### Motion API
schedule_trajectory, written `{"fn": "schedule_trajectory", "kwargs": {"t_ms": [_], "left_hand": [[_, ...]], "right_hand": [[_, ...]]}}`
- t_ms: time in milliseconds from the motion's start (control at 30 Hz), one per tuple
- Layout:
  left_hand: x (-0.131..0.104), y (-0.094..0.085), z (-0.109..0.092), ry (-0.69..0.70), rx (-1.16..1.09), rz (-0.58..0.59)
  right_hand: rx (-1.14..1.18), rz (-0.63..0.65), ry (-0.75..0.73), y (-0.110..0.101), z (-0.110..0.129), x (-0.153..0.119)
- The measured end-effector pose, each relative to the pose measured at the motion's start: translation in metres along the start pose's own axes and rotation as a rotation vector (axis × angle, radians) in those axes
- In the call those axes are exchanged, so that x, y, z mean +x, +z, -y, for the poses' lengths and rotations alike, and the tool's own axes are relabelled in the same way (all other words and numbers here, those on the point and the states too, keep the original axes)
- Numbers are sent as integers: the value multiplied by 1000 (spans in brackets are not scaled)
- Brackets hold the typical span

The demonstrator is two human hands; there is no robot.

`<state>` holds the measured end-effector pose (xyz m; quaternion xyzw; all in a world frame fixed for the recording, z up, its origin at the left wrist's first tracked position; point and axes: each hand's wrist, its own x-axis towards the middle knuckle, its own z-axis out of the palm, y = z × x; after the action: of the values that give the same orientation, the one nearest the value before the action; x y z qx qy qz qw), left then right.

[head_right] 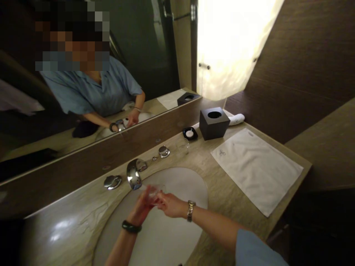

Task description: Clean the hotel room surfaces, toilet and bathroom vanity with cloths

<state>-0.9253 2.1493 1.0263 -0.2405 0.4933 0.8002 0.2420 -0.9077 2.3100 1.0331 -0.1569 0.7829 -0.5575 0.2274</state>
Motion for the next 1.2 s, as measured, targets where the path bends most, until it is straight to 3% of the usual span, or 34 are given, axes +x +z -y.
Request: {"fn": "schedule_trajectory", "kwargs": {"t_ms": [100, 200, 267, 333, 433, 500, 600, 700, 767, 800, 833, 900, 967, 1067, 1133, 1200], "left_hand": [[-16, -18, -20, 350, 205, -241], [-43, -63, -46, 713, 577, -415], [-61, -102, -61, 816, 808, -553], [-72, -142, -71, 806, 981, -746], [-72, -189, -75, 733, 1098, -965], [-64, -207, -75, 707, 1131, -1003], [-50, -217, -81, 686, 1154, -998], [-48, -211, -94, 647, 1175, -1070], [-53, -193, -97, 713, 1199, -1110], [-56, -178, -93, 786, 1196, -1073], [-59, -161, -85, 865, 1166, -980], [-57, -120, -60, 951, 993, -642], [-45, -76, -30, 798, 663, -305], [-15, -28, 3, 373, 80, -222], [0, -13, 13, 215, -68, -200], [6, -5, 15, 142, -118, -151]], "right_hand": [[-513, -215, -217, -60, 16, -9], [-703, -439, -185, -140, 27, 9], [-896, -480, -99, -182, 28, 29], [-988, -440, -49, -202, 27, 42], [-1017, -341, -70, -186, 30, 38], [-1024, -261, -129, -150, 35, 28], [-886, -18, -191, -80, 39, 21], [-512, 147, -4, -22, 34, 35], [-300, 135, 161, 3, 26, 50], [-242, 117, 213, 10, 22, 55], [-188, 90, 250, 15, 18, 59], [23, 3, 334, 21, 15, 60], [371, -112, 423, 26, 18, 52], [729, -207, 435, 34, 26, 30], [669, -184, 341, 35, 28, 15], [443, -95, 238, 30, 25, 4]]}}
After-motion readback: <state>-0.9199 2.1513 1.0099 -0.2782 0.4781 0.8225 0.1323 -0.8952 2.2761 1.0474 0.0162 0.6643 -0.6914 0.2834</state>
